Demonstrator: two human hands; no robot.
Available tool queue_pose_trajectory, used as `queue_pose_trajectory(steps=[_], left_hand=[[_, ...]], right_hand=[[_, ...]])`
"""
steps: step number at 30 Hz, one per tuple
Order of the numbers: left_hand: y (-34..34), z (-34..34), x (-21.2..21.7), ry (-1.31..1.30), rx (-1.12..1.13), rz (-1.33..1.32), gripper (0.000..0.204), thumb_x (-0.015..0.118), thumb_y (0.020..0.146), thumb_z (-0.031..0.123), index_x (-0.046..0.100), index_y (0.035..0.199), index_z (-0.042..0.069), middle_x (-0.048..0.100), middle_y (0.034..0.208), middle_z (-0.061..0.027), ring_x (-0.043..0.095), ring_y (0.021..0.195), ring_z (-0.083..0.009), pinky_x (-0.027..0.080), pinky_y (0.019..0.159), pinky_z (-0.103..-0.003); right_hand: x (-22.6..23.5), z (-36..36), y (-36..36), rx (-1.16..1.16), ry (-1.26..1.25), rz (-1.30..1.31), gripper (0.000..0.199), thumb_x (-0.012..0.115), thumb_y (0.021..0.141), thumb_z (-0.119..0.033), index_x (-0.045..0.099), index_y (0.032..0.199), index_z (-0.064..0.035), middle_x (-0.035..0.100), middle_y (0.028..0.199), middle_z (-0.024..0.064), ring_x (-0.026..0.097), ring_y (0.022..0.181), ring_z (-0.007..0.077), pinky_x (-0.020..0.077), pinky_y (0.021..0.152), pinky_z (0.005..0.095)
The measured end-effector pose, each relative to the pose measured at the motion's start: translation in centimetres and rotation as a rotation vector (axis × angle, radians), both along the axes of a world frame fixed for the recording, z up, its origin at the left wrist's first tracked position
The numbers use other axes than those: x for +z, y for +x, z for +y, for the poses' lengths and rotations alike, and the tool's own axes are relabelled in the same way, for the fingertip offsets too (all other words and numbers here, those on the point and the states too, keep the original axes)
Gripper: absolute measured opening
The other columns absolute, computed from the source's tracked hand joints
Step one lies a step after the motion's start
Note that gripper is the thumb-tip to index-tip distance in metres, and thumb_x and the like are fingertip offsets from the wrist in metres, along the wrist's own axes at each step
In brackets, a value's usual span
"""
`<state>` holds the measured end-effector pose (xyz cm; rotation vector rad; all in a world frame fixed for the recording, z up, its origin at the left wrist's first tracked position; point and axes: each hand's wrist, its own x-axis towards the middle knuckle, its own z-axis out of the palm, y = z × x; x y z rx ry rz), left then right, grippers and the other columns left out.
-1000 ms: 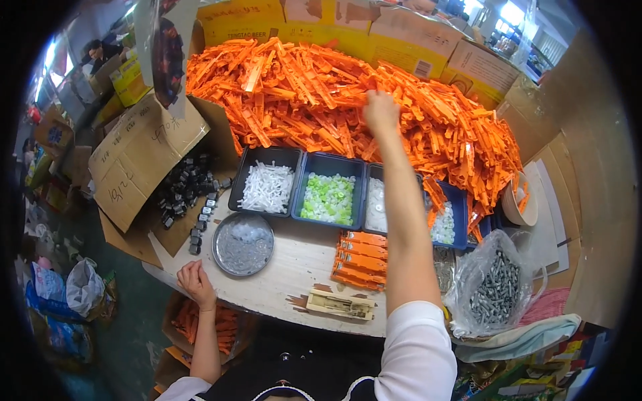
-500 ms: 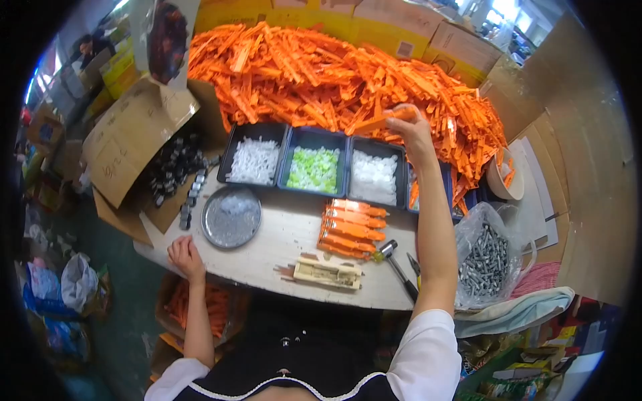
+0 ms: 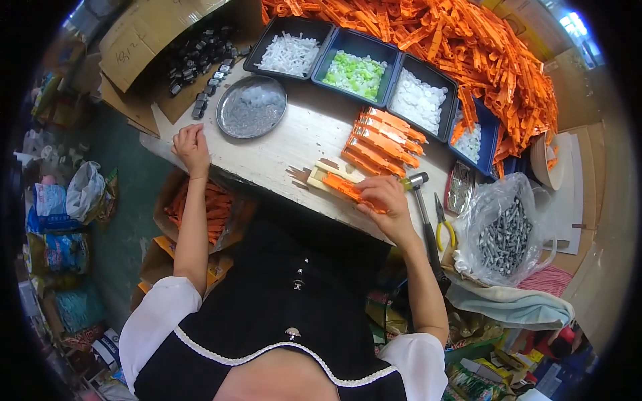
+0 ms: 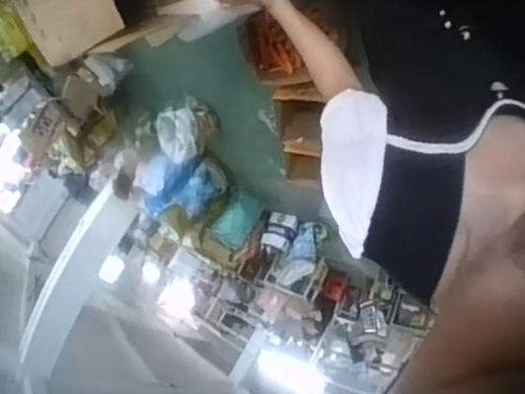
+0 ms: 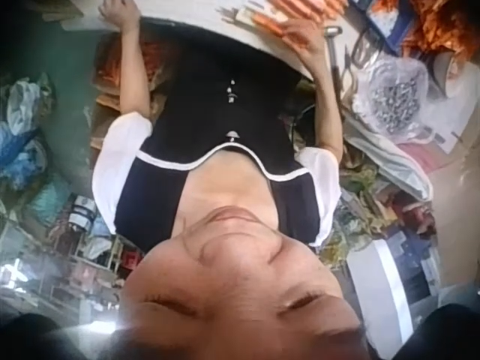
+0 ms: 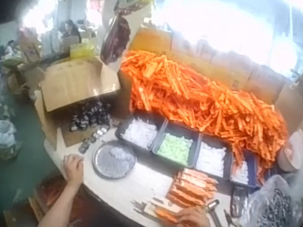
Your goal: Assembling small plastic components by inserting metal pins and tapping them into place with a mallet.
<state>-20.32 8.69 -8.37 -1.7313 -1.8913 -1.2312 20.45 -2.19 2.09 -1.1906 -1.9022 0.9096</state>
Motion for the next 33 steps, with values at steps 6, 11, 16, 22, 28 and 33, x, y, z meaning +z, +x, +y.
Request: queue_pose_trajectory(steps=[6,11,16,22,28,33], left_hand=[[0.0,-0.5,0.1,-0.017,0.010,-0.001,0.015,0.058,0.075,0.011,0.066,0.087,0.016,0.058,0.092,0.0026,0.049,0.091,-0.0191,0.031,0.080,-0.036],[0.0,-0.3,0.0,-0.010,0.012,-0.014,0.014,0.058,0.075,0.011,0.066,0.086,0.016,0.059,0.092,0.0027,0.049,0.091,-0.0194,0.031,0.081,-0.036],[-0.2,-0.3,0.0,-0.040,-0.001,-0.063,0.014,0.059,0.075,0.011,0.066,0.086,0.016,0.059,0.092,0.0023,0.050,0.092,-0.0201,0.032,0.083,-0.038],[-1.2,0.5,2.0,-0.061,-0.093,-0.509,0.017,0.061,0.073,0.004,0.066,0.088,0.008,0.059,0.090,-0.0060,0.057,0.079,-0.0219,0.045,0.073,-0.033],[-1.8,3.3,3.4,-0.224,-0.122,-0.353,0.020,0.065,0.073,0.006,0.064,0.093,0.002,0.057,0.090,-0.0076,0.057,0.068,-0.0174,0.047,0.064,-0.028],[-1.6,3.6,3.4,-0.272,-0.153,-0.168,0.017,0.067,0.070,0.010,0.062,0.084,0.002,0.058,0.088,-0.0092,0.057,0.068,-0.0221,0.047,0.064,-0.032]], right_hand=[[1.5,-1.0,-0.5,0.105,0.281,-0.692,0.037,0.068,0.073,-0.032,0.057,0.100,-0.0099,0.048,0.120,0.0065,0.040,0.114,0.0257,0.0248,0.096,0.0424],[0.2,0.0,-2.4,0.006,0.404,-0.728,0.044,0.064,0.076,-0.036,0.054,0.111,-0.0115,0.047,0.123,0.0065,0.041,0.114,0.0252,0.0234,0.097,0.0433],[-2.4,0.5,-6.1,0.018,0.435,-0.956,0.056,0.055,0.082,-0.039,0.043,0.129,-0.0110,0.041,0.134,0.0007,0.038,0.121,0.0172,0.0096,0.104,0.0477],[-3.0,0.1,-6.2,0.015,0.463,-1.007,0.059,0.053,0.082,-0.040,0.040,0.131,-0.0087,0.036,0.138,0.0012,0.033,0.126,0.0165,0.0033,0.106,0.0513],[-3.1,0.0,-6.5,0.007,0.423,-0.995,0.062,0.053,0.082,-0.042,0.038,0.132,-0.0086,0.034,0.140,0.0008,0.030,0.129,0.0165,0.0041,0.106,0.0505],[-3.1,0.0,-6.5,-0.002,0.407,-0.963,0.063,0.054,0.081,-0.042,0.038,0.132,-0.0088,0.034,0.140,0.0004,0.031,0.128,0.0173,0.0059,0.106,0.0490]])
